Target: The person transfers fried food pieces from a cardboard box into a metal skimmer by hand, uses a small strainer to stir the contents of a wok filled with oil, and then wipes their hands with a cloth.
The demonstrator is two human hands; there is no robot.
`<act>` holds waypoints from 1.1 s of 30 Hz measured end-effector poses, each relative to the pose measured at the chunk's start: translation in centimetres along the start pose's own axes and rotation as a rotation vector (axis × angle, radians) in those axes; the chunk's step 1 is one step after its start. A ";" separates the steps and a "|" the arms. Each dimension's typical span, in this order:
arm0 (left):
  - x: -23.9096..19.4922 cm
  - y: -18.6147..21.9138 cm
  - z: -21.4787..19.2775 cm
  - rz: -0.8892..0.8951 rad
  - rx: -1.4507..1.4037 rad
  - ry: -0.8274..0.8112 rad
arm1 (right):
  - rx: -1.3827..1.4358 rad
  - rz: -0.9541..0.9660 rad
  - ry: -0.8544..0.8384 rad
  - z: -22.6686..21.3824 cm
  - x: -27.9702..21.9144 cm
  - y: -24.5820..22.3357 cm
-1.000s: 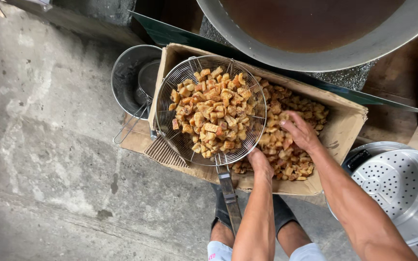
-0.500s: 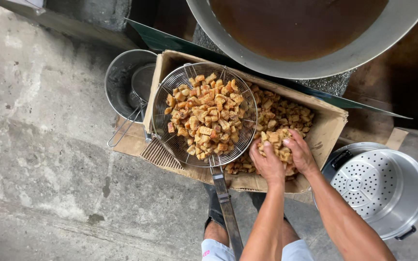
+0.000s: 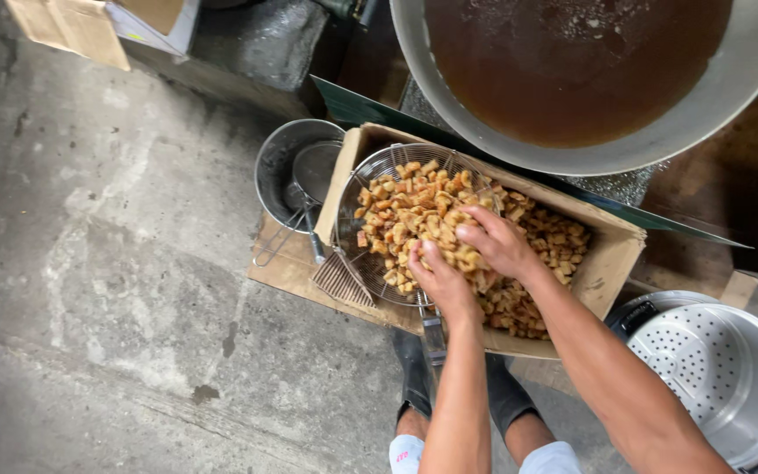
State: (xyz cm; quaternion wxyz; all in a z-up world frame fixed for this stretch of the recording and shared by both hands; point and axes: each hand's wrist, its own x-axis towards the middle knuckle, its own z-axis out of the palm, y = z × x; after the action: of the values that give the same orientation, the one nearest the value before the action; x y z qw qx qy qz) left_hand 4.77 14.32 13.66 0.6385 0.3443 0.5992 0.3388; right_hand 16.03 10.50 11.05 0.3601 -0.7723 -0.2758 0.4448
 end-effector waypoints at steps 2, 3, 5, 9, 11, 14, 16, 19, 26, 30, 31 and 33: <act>2.5 2.2 0.1 -0.144 -0.078 0.000 | -0.080 -0.026 -0.020 0.7 2.6 -2.4; 3.2 3.1 -0.3 -0.221 -0.076 0.003 | -0.119 -0.031 -0.034 1.2 3.3 -3.4; 4.4 4.4 -0.8 -0.314 -0.125 -0.001 | -0.192 0.037 -0.048 1.8 4.5 -5.9; 5.8 6.5 -1.8 -0.408 -0.236 -0.033 | -0.295 0.205 -0.098 1.7 5.9 -9.8; 5.9 7.2 -2.3 -0.446 -0.222 -0.044 | -0.346 0.117 -0.123 1.6 6.1 -10.0; 5.7 7.4 -3.0 -0.420 -0.208 -0.054 | -0.376 0.019 -0.114 1.2 6.6 -8.8; 5.3 7.6 -3.5 -0.332 -0.266 -0.099 | -0.310 -0.021 -0.046 0.4 6.2 -7.8; 3.9 6.9 -4.5 -0.425 -0.276 0.019 | -0.115 -0.060 0.129 -1.0 3.9 -3.4; -3.0 -3.2 -5.2 -0.065 0.132 0.172 | -0.125 0.230 0.398 -4.0 -2.4 14.9; -5.6 -9.3 -4.5 -0.062 0.142 0.105 | -0.294 0.490 0.279 -3.4 -3.9 19.6; -6.0 -10.5 -4.2 -0.080 0.151 0.062 | -0.292 0.536 0.250 -3.2 -4.0 19.9; -6.6 -12.6 -3.8 -0.212 0.168 -0.080 | -0.288 0.625 0.190 -2.6 -3.7 20.1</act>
State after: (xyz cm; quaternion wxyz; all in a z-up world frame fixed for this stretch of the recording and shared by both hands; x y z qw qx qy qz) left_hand 0.84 2.15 6.29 0.6632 0.3446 0.6324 0.2039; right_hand 18.74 -4.90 -2.36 0.1183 -0.9001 -0.0515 0.4161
